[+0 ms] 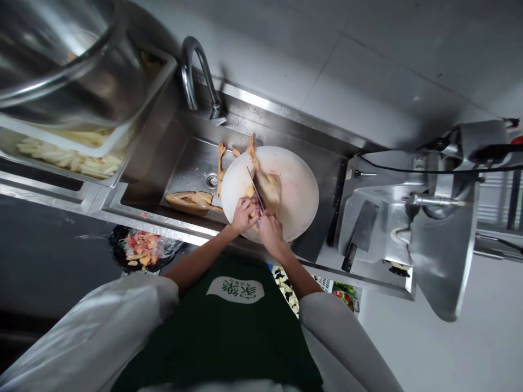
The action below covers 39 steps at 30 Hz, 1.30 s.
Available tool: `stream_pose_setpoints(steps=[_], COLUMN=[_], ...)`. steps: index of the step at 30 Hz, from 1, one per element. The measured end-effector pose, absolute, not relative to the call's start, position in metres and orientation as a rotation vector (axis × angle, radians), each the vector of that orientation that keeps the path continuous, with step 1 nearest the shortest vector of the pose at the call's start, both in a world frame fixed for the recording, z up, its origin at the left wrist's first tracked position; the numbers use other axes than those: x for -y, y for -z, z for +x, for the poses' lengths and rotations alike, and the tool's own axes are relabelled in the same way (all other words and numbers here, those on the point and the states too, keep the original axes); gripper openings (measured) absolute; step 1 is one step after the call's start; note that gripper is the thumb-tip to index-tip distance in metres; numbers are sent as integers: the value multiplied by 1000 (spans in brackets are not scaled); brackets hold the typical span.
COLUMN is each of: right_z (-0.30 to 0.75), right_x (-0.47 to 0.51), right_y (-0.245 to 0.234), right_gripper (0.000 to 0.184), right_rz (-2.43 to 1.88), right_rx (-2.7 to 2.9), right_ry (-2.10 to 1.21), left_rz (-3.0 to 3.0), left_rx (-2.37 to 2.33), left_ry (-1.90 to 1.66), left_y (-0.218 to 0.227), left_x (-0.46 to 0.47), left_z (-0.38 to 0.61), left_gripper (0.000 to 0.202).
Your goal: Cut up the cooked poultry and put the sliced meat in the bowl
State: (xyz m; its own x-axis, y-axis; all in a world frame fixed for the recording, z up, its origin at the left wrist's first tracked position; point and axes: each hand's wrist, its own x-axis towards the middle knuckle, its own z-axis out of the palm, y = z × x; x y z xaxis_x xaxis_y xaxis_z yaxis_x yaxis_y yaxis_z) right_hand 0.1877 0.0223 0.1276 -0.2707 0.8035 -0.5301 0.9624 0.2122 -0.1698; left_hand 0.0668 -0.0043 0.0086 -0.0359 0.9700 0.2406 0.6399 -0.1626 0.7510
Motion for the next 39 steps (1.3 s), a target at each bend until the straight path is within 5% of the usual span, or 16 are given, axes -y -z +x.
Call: stream_pose_setpoints(steps=[10,23,32,39], right_z=[157,210,174,203], right_x=[-119,-12,-83,-72], right_y=[-102,-142,-107,-125], right_gripper=[33,34,31,29], right_rz=[1738,1609,1683,1547], right_rx=[-2266,-2090,-2269,-2298], right_ry=[807,598,680,656], left_rz=[1772,1872,1858,1859], left_rx=[-1678,-1822,-1749,-1836], left_ry=[-1196,-1045,-1037,-960], left_y=[-7,1,-3,-4], left_x=[26,28,22,32], left_z=[60,67,69,69], left_gripper=[21,28,34,34])
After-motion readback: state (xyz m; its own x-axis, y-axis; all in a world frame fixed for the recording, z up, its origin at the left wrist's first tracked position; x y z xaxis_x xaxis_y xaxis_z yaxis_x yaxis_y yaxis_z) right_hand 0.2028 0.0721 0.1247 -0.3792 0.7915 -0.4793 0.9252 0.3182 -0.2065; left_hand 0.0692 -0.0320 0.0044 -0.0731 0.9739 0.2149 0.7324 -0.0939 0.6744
